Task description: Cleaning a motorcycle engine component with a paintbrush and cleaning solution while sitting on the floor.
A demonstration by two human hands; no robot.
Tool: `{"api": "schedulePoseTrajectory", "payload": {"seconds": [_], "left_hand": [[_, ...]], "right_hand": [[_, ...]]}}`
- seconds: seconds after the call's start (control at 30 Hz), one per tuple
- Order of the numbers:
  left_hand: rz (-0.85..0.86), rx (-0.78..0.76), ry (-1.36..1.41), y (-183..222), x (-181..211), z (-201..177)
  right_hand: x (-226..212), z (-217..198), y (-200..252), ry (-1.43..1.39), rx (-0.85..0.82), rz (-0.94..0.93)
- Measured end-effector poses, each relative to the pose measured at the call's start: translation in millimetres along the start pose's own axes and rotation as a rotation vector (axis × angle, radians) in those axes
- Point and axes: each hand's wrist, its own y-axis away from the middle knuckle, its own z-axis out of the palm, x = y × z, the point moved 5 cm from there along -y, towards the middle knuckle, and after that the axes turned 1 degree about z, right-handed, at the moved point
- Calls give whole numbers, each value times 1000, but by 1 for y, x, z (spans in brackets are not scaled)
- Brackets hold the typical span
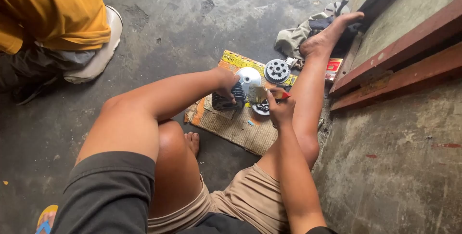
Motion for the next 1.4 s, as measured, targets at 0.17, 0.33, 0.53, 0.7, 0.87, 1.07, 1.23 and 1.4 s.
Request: {"api": "schedulePoseTrajectory", "payload": {"seconds": [0.17,0.33,0.53,0.7,0.87,1.07,1.23,1.4], "left_hand": [[-15,-4,34,6,3,-2],[-28,12,20,11,0,7],[-48,28,56,29,-6,9],[-78,46,69,35,-18,17],[-87,16,83,65,-11,10],[-25,54,73,55,-19,12],[65,170,75,24,-24,4],[135,213,69,20,-6,-21]], "right_hand": [[-13,4,4,-79,-16,5],[-13,-1,6,-344,-6,17],[5,3,0,-297,47,105],[17,8,4,75,14,138],[1,13,10,100,-11,103],[38,12,13,108,-5,153],[47,9,21,74,32,144],[48,10,27,-47,43,114]]}}
